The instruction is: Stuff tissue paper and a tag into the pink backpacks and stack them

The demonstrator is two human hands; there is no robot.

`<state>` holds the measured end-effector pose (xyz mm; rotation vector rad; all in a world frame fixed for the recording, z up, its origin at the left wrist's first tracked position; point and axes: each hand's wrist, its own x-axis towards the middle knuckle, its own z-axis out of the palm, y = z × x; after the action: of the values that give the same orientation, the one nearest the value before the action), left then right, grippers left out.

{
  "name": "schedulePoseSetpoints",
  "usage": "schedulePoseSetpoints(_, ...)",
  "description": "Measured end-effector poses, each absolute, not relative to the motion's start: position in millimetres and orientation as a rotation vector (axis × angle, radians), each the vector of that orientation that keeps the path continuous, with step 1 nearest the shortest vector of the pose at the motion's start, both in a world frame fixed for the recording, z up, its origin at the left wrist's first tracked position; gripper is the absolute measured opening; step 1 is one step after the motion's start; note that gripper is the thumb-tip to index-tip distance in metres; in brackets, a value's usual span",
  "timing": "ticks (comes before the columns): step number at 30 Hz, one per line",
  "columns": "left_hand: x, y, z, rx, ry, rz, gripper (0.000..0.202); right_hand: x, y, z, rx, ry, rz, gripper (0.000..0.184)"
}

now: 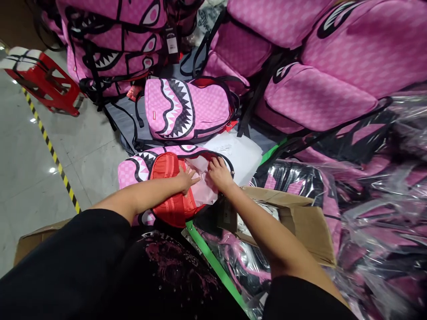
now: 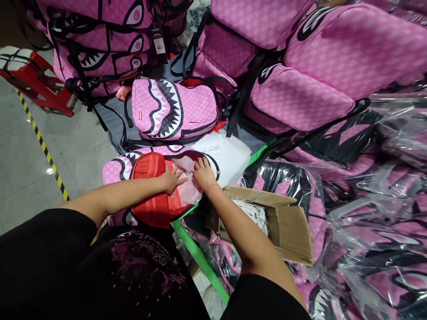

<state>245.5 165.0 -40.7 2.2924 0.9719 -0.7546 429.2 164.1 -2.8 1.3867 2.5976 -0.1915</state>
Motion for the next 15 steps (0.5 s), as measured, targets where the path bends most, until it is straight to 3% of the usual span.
schedulePoseSetpoints(4, 261, 168, -45, 2.297, 0.978, -0.760, 0.110, 447, 162, 15, 1.339, 2.639, -0.063, 0.041)
schedulePoseSetpoints(10, 273, 168, -41, 2.437, 0.805, -0.545, 0.051, 434, 164, 13, 1.428, 2.592, -0.142, 0.038)
schedulePoseSetpoints(12, 268, 171, -42, 2.464, 0.740, -0.497, 0.059, 437, 169, 11, 1.386, 2.588, -0.154, 0.036)
schedulePoseSetpoints(15, 264, 177, -49, 2.444, 0.810, -0.596, 0.095, 458, 178, 15, 1.386, 2.662, -0.171, 0.036)
